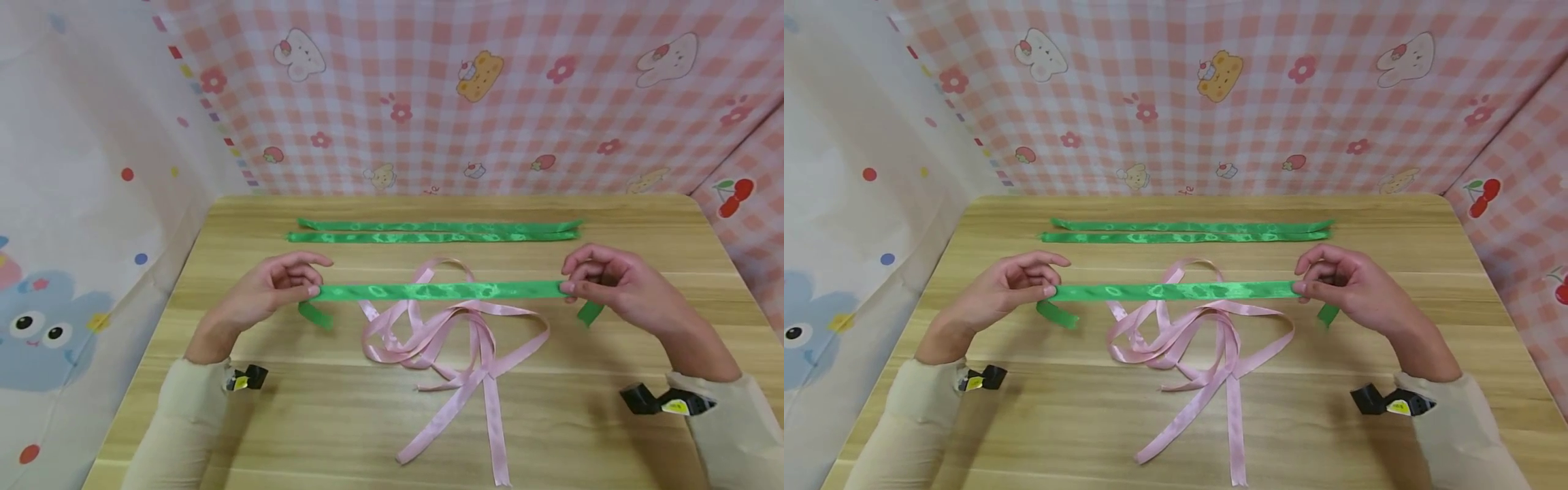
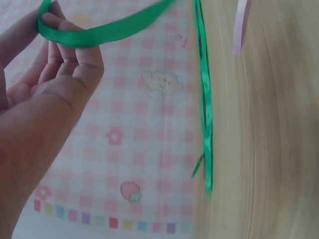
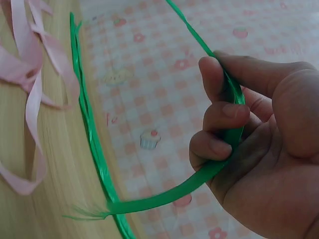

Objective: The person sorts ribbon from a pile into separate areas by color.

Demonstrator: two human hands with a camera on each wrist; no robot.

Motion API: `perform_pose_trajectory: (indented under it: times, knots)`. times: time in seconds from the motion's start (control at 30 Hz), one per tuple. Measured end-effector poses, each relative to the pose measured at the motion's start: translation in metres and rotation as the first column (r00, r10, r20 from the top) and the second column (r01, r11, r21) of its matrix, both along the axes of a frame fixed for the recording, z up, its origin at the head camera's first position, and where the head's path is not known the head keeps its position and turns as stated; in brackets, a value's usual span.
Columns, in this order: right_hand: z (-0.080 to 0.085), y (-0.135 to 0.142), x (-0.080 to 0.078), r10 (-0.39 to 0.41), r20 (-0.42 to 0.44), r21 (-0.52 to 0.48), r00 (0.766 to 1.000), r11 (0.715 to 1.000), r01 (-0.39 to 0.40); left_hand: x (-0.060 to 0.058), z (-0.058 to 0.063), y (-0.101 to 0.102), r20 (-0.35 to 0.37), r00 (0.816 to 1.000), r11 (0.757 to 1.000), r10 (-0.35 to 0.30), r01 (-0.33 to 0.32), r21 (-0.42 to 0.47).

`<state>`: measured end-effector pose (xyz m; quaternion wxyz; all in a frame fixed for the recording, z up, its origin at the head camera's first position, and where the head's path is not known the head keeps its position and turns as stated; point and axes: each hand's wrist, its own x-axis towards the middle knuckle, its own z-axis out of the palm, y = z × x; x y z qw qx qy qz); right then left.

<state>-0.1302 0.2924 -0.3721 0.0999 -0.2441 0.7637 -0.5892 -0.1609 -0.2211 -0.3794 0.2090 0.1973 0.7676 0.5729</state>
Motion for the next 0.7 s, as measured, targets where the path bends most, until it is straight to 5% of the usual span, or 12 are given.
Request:
perform_pose_trajectory:
  times: [0.27,0.7]
  knots:
    - [-0.010,0.018,-0.007,-0.078,0.039,0.076,0.996,0.994,0.075,-0.007,-0.010,-0.016,0.005,0.997,0.997,0.075,-0.075,0.000]
    - [-0.035,0.055,-0.020,-0.131,0.108,-0.091,0.985,0.986,0.141,-0.017,-0.026,-0.048,0.006,0.991,0.991,0.130,-0.130,-0.032]
